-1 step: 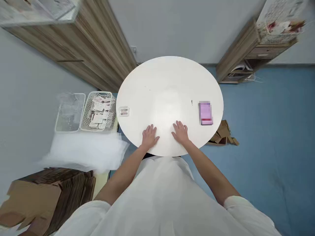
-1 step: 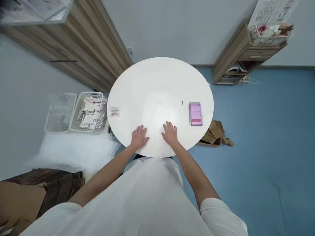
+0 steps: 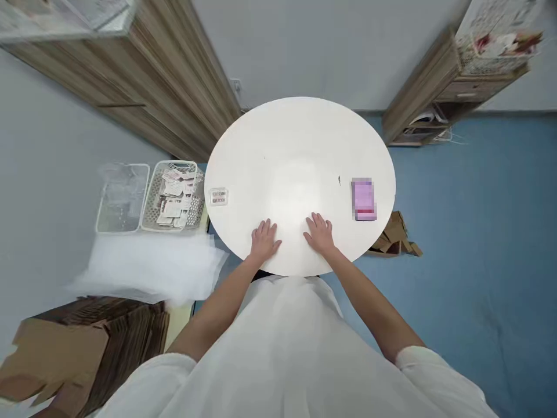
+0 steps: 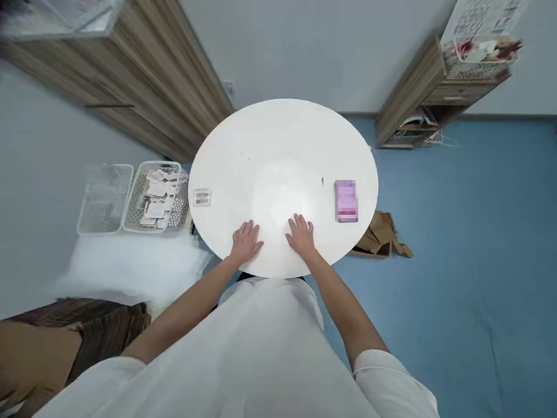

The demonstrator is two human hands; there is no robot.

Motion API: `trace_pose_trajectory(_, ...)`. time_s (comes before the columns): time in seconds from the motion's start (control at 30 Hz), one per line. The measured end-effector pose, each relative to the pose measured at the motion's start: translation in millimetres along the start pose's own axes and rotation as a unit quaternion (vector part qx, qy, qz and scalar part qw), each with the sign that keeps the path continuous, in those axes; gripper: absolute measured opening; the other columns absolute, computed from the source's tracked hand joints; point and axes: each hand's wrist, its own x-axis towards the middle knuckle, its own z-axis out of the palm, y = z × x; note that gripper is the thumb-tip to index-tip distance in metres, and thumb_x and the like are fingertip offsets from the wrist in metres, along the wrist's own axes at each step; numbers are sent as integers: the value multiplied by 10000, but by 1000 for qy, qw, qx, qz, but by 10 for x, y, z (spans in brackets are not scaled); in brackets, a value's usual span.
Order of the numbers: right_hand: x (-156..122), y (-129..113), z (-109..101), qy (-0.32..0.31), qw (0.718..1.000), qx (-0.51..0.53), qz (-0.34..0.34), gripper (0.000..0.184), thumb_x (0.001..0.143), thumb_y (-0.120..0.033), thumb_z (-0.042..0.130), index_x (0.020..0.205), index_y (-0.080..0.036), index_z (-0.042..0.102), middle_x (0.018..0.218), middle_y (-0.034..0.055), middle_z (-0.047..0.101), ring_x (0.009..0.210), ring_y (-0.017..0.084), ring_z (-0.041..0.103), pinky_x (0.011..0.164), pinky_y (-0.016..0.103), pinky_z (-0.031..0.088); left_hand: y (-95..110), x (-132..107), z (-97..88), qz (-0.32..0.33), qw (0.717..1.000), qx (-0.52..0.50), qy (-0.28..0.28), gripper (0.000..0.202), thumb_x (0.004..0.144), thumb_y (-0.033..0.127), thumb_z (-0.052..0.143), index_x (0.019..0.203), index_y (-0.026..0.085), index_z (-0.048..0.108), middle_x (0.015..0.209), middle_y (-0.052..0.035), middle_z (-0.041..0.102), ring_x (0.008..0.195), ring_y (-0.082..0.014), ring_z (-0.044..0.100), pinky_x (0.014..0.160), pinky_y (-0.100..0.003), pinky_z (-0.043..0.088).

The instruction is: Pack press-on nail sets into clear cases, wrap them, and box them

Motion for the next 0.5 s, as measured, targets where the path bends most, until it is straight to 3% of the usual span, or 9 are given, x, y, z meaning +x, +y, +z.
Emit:
trace_pose_trajectory(0.33, -59, 10, 25, 23, 1000, 16, 3, 479, 820, -327, 369, 1267, -154, 356, 1406, 153, 234, 1281, 297, 192, 948, 477, 205, -40, 36, 10, 25, 998, -61, 15, 565, 787, 453, 431, 1271, 170, 366, 1406, -154, 237, 1289, -314, 179, 969, -476, 209)
trace_pose_trajectory(0.5, -54, -263, -25, 75, 996, 56, 6, 451, 829, -314, 357, 1255, -165, 372, 1401, 137, 230, 1267, 294, 212, 949, 462, 242, -160, -13, -13, 13, 991, -127, 44, 627, 784, 525, 404, 1293, 168, 331, 1419, -161, 195, 1297, -319, 153, 974, -496, 187)
